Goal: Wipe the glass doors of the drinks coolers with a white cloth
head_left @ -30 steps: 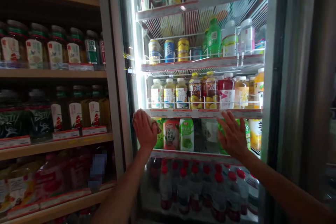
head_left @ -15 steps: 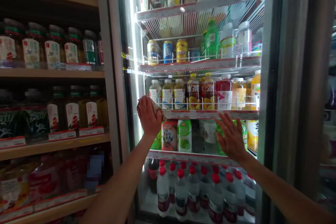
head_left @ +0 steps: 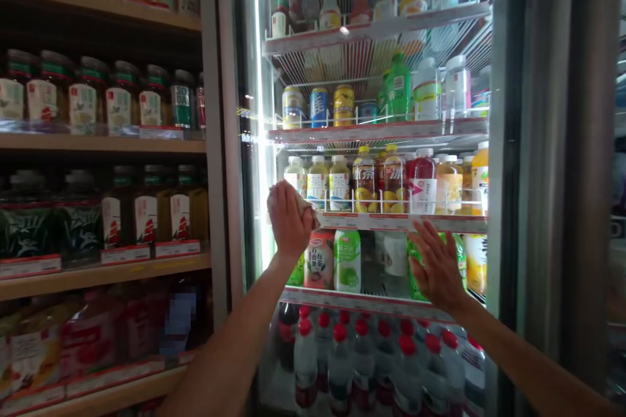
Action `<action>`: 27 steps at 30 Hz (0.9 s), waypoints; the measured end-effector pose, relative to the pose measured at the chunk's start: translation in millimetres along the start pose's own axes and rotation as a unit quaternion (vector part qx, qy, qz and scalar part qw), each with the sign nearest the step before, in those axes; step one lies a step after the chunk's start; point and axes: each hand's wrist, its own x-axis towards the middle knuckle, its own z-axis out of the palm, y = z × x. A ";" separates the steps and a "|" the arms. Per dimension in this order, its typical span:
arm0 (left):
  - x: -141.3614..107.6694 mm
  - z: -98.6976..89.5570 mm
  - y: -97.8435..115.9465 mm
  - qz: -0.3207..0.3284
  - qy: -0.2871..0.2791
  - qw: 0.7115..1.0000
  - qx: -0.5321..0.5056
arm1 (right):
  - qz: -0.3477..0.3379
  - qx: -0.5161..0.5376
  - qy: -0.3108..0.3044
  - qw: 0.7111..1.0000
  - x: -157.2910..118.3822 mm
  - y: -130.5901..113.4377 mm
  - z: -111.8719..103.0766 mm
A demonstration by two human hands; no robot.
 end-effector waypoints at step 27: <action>-48.4 9.2 2.8 0.048 -0.014 0.998 0.035 | 0.065 -0.158 0.079 0.982 65.9 28.6 -5.0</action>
